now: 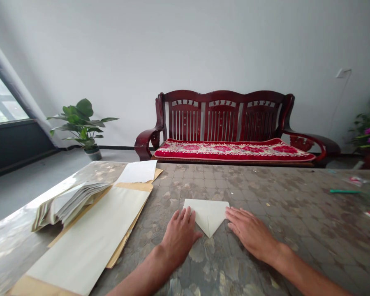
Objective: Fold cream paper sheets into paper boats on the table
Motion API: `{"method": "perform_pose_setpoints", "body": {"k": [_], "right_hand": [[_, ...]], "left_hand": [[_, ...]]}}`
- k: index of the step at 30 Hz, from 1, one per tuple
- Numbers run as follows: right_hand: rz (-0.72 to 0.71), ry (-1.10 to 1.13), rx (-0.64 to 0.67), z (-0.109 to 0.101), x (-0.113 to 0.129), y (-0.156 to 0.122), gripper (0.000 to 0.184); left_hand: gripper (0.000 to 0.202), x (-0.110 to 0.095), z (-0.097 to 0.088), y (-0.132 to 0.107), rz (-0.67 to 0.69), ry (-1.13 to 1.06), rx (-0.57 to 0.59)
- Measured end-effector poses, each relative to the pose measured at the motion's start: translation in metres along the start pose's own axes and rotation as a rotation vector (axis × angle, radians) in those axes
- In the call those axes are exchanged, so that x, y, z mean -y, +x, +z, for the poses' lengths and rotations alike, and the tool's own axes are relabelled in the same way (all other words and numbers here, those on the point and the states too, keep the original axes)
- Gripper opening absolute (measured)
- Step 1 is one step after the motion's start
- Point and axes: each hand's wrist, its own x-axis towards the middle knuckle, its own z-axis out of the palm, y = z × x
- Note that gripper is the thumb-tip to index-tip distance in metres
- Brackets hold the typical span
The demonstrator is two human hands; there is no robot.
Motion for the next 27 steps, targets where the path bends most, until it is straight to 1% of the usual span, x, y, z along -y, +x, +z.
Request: {"method": "perform_pose_setpoints", "body": {"k": [2, 3, 4, 7, 8, 10, 12, 14, 16, 17, 19, 20, 22, 23, 24, 25, 26, 27], "right_hand": [[0.03, -0.037, 0.052, -0.012, 0.003, 0.016, 0.034], [0.066, -0.055, 0.082, -0.018, 0.005, 0.025, 0.033], [0.123, -0.082, 0.109, -0.023, 0.006, 0.035, 0.029], [0.168, -0.057, 0.173, -0.032, 0.005, 0.061, 0.014], [0.148, -0.023, 0.182, -0.034, 0.004, 0.067, 0.015], [0.108, 0.047, 0.21, -0.036, 0.0, 0.078, 0.032], [0.097, 0.085, 0.271, -0.039, -0.002, 0.087, 0.049], [0.124, 0.094, 0.365, -0.042, -0.003, 0.094, 0.057], [0.144, 0.104, 0.442, -0.046, -0.003, 0.101, 0.057], [0.146, 0.113, 0.47, -0.046, -0.004, 0.104, 0.054], [0.135, 0.142, 0.51, -0.046, -0.006, 0.107, 0.042], [0.126, 0.166, 0.521, -0.044, -0.007, 0.107, 0.035], [0.119, 0.214, 0.501, -0.042, -0.008, 0.105, 0.025], [0.119, 0.218, 0.457, -0.042, -0.008, 0.102, 0.021], [0.118, 0.198, 0.385, -0.043, -0.008, 0.099, 0.018], [0.109, 0.154, 0.285, -0.045, -0.007, 0.096, 0.014], [0.092, 0.092, 0.159, -0.049, -0.005, 0.093, 0.009], [0.069, 0.023, 0.016, -0.053, -0.003, 0.09, 0.006]], "left_hand": [[0.03, 0.001, -0.014, 0.009, -0.015, 0.005, 0.064], [0.026, 0.003, -0.02, 0.014, -0.024, 0.012, 0.108], [0.026, 0.004, -0.025, 0.02, -0.041, 0.02, 0.124], [0.016, 0.012, -0.032, 0.036, -0.088, 0.004, 0.097], [0.016, 0.016, -0.032, 0.041, -0.086, -0.025, 0.092], [0.023, 0.025, -0.031, 0.049, -0.045, -0.109, 0.088], [0.036, 0.035, -0.029, 0.056, 0.019, -0.188, 0.086], [0.049, 0.042, -0.028, 0.063, 0.055, -0.234, 0.114], [0.058, 0.045, -0.028, 0.07, 0.049, -0.26, 0.169], [0.062, 0.046, -0.028, 0.073, 0.039, -0.274, 0.194], [0.063, 0.047, -0.028, 0.077, 0.018, -0.313, 0.235], [0.058, 0.047, -0.028, 0.078, 0.015, -0.334, 0.256], [0.04, 0.047, -0.029, 0.078, 0.021, -0.368, 0.299], [0.03, 0.047, -0.031, 0.077, 0.026, -0.374, 0.313], [0.021, 0.046, -0.034, 0.076, 0.03, -0.367, 0.308], [0.014, 0.045, -0.038, 0.073, 0.035, -0.346, 0.272], [0.008, 0.044, -0.043, 0.071, 0.041, -0.313, 0.197], [0.005, 0.043, -0.048, 0.069, 0.048, -0.267, 0.086]]}}
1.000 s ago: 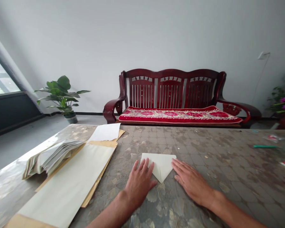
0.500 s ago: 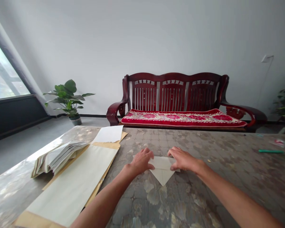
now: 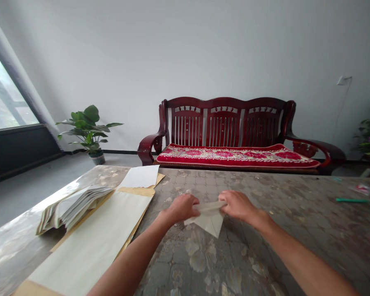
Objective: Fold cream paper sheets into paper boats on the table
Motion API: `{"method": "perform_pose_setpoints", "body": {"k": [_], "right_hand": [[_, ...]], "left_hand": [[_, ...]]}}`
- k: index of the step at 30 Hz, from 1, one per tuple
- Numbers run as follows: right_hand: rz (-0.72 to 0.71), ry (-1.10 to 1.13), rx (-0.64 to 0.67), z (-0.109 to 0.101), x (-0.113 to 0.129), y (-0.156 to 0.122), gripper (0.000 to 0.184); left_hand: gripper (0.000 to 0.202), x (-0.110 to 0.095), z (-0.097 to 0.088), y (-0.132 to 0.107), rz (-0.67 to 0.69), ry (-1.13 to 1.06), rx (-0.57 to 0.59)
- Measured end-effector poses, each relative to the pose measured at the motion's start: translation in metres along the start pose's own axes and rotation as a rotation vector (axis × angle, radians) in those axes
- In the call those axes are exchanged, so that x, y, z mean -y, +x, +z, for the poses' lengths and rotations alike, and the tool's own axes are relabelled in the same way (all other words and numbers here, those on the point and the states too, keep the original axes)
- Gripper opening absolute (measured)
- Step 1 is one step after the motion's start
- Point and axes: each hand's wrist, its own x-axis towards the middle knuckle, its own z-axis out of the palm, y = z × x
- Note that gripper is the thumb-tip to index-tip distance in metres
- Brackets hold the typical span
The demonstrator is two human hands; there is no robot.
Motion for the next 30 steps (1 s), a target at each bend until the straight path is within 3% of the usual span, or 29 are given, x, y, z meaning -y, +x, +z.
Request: {"method": "perform_pose_setpoints", "body": {"k": [4, 6, 8, 11, 14, 21, 26, 30], "right_hand": [[-0.113, -0.206, -0.512, -0.008, 0.004, -0.012, 0.014], [-0.159, -0.274, -0.603, 0.0, 0.003, -0.017, 0.016], [-0.195, -0.326, -0.596, 0.017, 0.002, -0.023, 0.016], [-0.246, -0.371, -0.517, 0.045, 0.001, -0.033, 0.016], [-0.266, -0.401, -0.425, 0.058, 0.003, -0.042, 0.02], [-0.205, -0.367, -0.185, 0.047, 0.013, -0.055, 0.024], [-0.115, -0.205, -0.089, 0.041, 0.01, -0.058, 0.017], [-0.028, -0.091, -0.046, 0.038, 0.001, -0.05, 0.02]], "left_hand": [[0.009, -0.01, -0.008, -0.009, 0.144, 0.268, -0.49], [0.011, -0.012, 0.0, -0.011, 0.222, 0.388, -0.604], [0.014, -0.012, 0.017, -0.013, 0.284, 0.467, -0.639], [0.017, -0.01, 0.045, -0.015, 0.334, 0.513, -0.585], [0.017, -0.012, 0.061, -0.018, 0.342, 0.512, -0.456], [0.012, -0.017, 0.054, -0.023, 0.325, 0.444, -0.269], [0.013, -0.01, 0.059, -0.032, 0.275, 0.318, -0.262], [0.023, -0.001, 0.064, -0.037, 0.161, 0.037, -0.315]]}}
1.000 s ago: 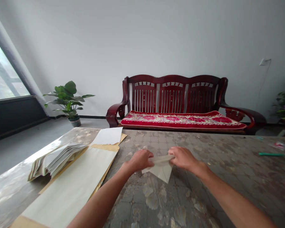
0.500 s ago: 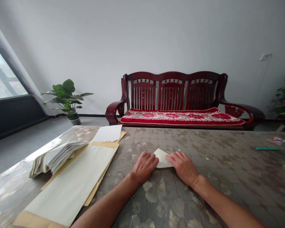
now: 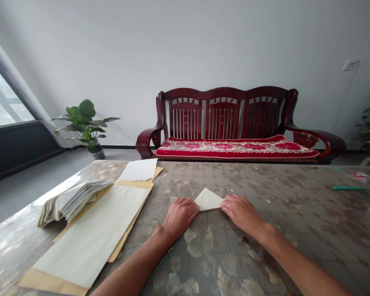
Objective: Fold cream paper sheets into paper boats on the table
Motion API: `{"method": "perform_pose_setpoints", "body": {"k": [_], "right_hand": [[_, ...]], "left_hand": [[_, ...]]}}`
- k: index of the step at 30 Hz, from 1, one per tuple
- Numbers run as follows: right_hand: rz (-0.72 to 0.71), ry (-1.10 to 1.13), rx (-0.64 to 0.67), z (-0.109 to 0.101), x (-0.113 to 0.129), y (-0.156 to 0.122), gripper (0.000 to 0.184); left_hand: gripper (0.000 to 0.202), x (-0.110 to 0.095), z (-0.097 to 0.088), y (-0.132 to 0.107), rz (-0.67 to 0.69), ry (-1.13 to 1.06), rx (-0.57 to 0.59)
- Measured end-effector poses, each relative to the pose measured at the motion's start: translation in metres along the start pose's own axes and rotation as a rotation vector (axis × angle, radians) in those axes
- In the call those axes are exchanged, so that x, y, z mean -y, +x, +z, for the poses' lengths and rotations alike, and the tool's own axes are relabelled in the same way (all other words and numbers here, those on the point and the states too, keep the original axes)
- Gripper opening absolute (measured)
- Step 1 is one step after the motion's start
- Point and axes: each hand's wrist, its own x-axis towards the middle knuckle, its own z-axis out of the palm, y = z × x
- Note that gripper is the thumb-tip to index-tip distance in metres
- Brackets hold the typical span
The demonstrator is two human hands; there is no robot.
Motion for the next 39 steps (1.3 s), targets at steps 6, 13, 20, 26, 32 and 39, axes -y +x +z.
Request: {"method": "perform_pose_setpoints", "body": {"k": [6, 13, 20, 26, 32, 39], "right_hand": [[0.141, 0.138, 0.04, 0.003, -0.009, 0.01, 0.025], [0.209, 0.157, 0.046, 0.01, -0.008, 0.011, 0.02], [0.25, 0.121, -0.001, 0.011, -0.008, 0.011, 0.016], [0.241, 0.108, -0.027, 0.015, -0.013, 0.011, 0.015], [0.252, 0.1, -0.066, 0.018, -0.012, 0.011, 0.011], [0.235, 0.111, -0.119, 0.024, -0.013, 0.009, 0.012]], "left_hand": [[0.021, 0.006, -0.002, 0.003, -0.222, -0.231, -0.016], [0.021, 0.006, -0.002, 0.006, -0.369, -0.282, 0.011], [0.018, 0.007, -0.002, 0.008, -0.435, -0.181, -0.02], [0.016, 0.006, -0.003, 0.007, -0.435, -0.138, -0.029], [0.017, 0.005, -0.003, 0.007, -0.441, -0.082, -0.038], [0.03, 0.005, 0.003, 0.001, -0.473, -0.097, -0.1]]}}
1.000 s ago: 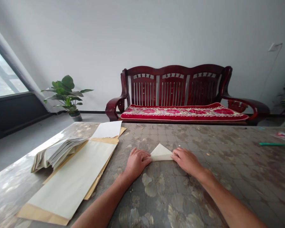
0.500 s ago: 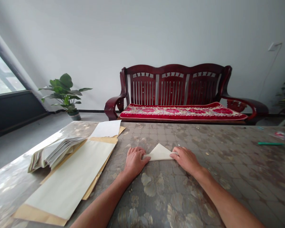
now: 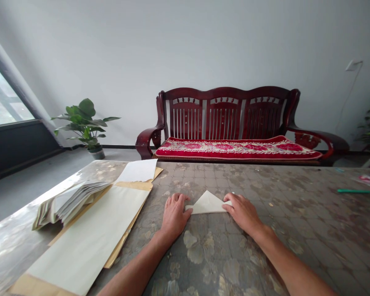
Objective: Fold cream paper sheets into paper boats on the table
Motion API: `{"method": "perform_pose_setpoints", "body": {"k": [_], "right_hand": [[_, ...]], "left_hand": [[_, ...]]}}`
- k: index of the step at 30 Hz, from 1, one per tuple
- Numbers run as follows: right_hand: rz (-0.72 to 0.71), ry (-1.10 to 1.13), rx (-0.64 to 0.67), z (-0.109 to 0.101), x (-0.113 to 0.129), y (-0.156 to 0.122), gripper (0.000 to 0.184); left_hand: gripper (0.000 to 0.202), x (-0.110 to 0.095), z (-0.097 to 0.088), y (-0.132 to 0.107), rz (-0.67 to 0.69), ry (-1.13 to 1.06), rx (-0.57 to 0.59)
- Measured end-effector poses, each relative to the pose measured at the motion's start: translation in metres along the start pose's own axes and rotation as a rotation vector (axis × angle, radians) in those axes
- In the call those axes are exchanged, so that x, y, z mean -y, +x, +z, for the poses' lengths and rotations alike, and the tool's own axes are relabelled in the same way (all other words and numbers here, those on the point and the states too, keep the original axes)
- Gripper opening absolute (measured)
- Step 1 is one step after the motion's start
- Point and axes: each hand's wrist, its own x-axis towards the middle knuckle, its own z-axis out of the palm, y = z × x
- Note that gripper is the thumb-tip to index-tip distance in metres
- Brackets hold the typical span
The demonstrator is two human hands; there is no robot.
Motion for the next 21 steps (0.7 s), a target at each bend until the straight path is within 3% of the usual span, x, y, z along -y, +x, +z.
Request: {"method": "perform_pose_setpoints", "body": {"k": [4, 9, 11, 15, 21], "right_hand": [[-0.037, -0.048, -0.059, 0.005, -0.003, -0.002, 0.019], [-0.046, -0.15, -0.116, 0.009, -0.008, -0.004, 0.022], [-0.032, -0.195, -0.132, 0.009, -0.01, -0.004, 0.023], [-0.012, -0.252, -0.134, 0.008, -0.011, -0.005, 0.025], [0.013, -0.259, -0.123, 0.008, -0.005, -0.005, 0.026]], "left_hand": [[0.063, 0.0, 0.001, 0.0, 0.169, 0.037, -0.02], [0.06, 0.004, 0.005, 0.003, 0.471, -0.069, 0.182], [0.054, 0.007, 0.006, 0.003, 0.503, -0.105, 0.228], [0.041, 0.006, 0.007, 0.0, 0.538, -0.033, 0.172], [0.02, -0.025, 0.012, -0.005, 0.501, 0.282, 0.152]]}}
